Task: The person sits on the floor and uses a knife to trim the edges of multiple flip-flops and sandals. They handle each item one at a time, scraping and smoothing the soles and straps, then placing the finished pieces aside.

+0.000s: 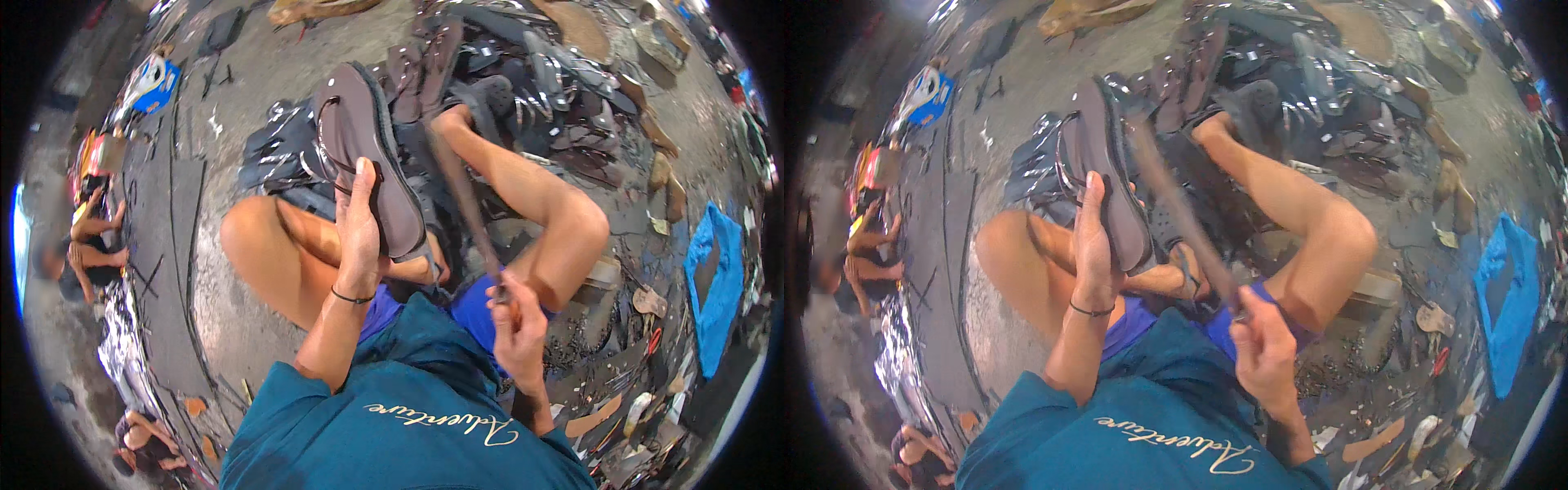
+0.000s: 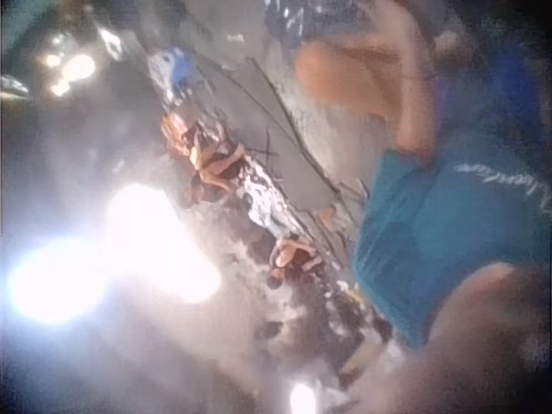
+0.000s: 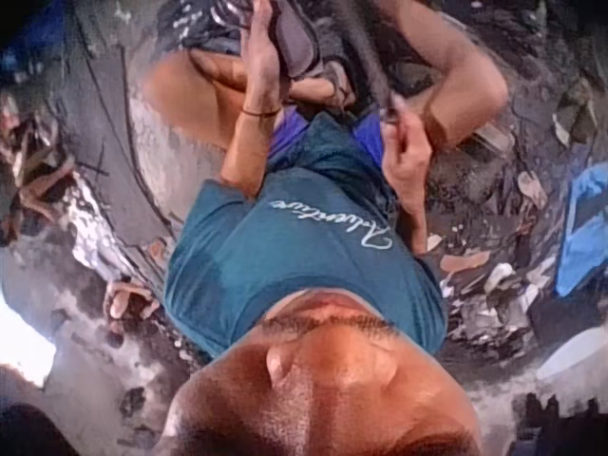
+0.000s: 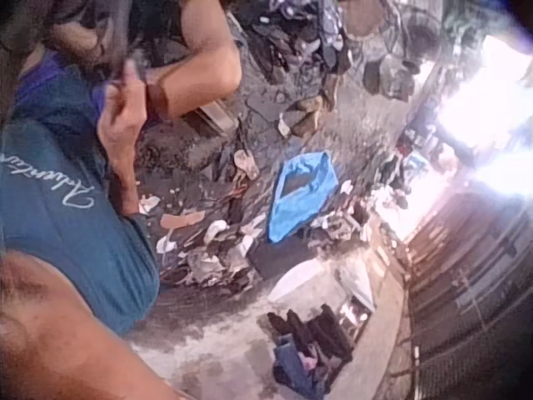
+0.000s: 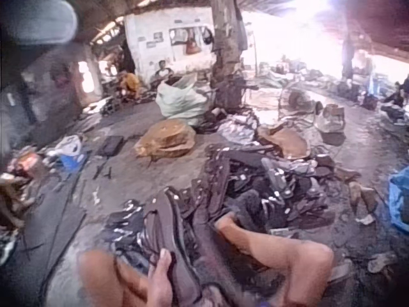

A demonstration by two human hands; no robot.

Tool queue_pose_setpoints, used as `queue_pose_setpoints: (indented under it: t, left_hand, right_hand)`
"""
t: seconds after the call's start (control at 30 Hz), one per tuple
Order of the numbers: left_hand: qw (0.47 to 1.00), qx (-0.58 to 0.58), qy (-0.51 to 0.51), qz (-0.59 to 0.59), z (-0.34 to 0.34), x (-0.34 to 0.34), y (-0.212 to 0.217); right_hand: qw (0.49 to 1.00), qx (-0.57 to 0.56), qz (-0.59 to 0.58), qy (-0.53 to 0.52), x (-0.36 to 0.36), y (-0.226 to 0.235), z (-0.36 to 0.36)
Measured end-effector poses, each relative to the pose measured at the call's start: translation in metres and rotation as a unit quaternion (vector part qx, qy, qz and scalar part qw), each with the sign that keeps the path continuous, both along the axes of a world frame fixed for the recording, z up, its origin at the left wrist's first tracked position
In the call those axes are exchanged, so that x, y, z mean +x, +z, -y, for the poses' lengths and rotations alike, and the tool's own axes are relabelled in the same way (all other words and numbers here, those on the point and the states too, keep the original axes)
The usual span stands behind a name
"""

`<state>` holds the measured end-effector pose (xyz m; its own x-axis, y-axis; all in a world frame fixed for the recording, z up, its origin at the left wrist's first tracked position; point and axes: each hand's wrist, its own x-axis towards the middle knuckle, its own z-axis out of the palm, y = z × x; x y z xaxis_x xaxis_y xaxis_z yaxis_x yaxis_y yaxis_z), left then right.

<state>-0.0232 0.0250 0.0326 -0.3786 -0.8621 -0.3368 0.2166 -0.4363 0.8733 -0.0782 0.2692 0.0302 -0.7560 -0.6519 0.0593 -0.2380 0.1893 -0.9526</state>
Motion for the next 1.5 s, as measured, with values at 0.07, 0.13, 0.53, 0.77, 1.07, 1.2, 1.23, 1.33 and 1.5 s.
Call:
queue_pose_setpoints:
  t: [0.07, 0.13, 0.53, 0.77, 1.07, 1.2, 1.23, 1.33, 1.5]
  left_hand:
    - [0.998, 0.022, 0.05, -0.01, 0.002, 0.015, 0.007]
    - [0.997, 0.03, 0.066, -0.003, 0.004, 0.032, 0.015]
    - [0.998, 0.039, 0.052, 0.022, -0.009, 0.086, 0.024]
    - [0.994, 0.015, 0.083, 0.071, -0.014, 0.088, 0.018]
    - [0.993, 0.05, 0.056, 0.093, -0.017, 0.086, 0.03]
    - [0.996, 0.041, 0.062, 0.045, -0.018, 0.082, 0.029]
    - [0.997, 0.039, 0.062, 0.039, -0.019, 0.081, 0.031]
    - [0.996, 0.024, 0.055, 0.064, -0.023, 0.082, 0.028]
    - [0.997, -0.019, 0.006, 0.078, -0.052, 0.102, -0.001]
  right_hand:
    - [0.995, 0.037, -0.038, 0.085, 0.011, 0.003, 0.011]
    - [0.992, 0.019, -0.025, 0.126, 0.019, -0.002, 0.012]
    - [0.978, 0.064, -0.026, 0.196, 0.027, 0.013, 0.029]
    - [0.977, 0.063, -0.002, 0.204, 0.025, 0.017, 0.072]
    - [0.987, -0.037, 0.007, 0.158, 0.031, -0.021, 0.141]
    - [0.988, -0.074, -0.047, 0.13, 0.028, -0.03, 0.174]
    - [0.986, -0.089, -0.052, 0.128, 0.026, -0.031, 0.183]
    - [0.989, -0.073, -0.067, 0.112, 0.007, -0.036, 0.21]
    - [0.971, -0.086, 0.214, 0.056, -0.045, -0.035, 0.252]
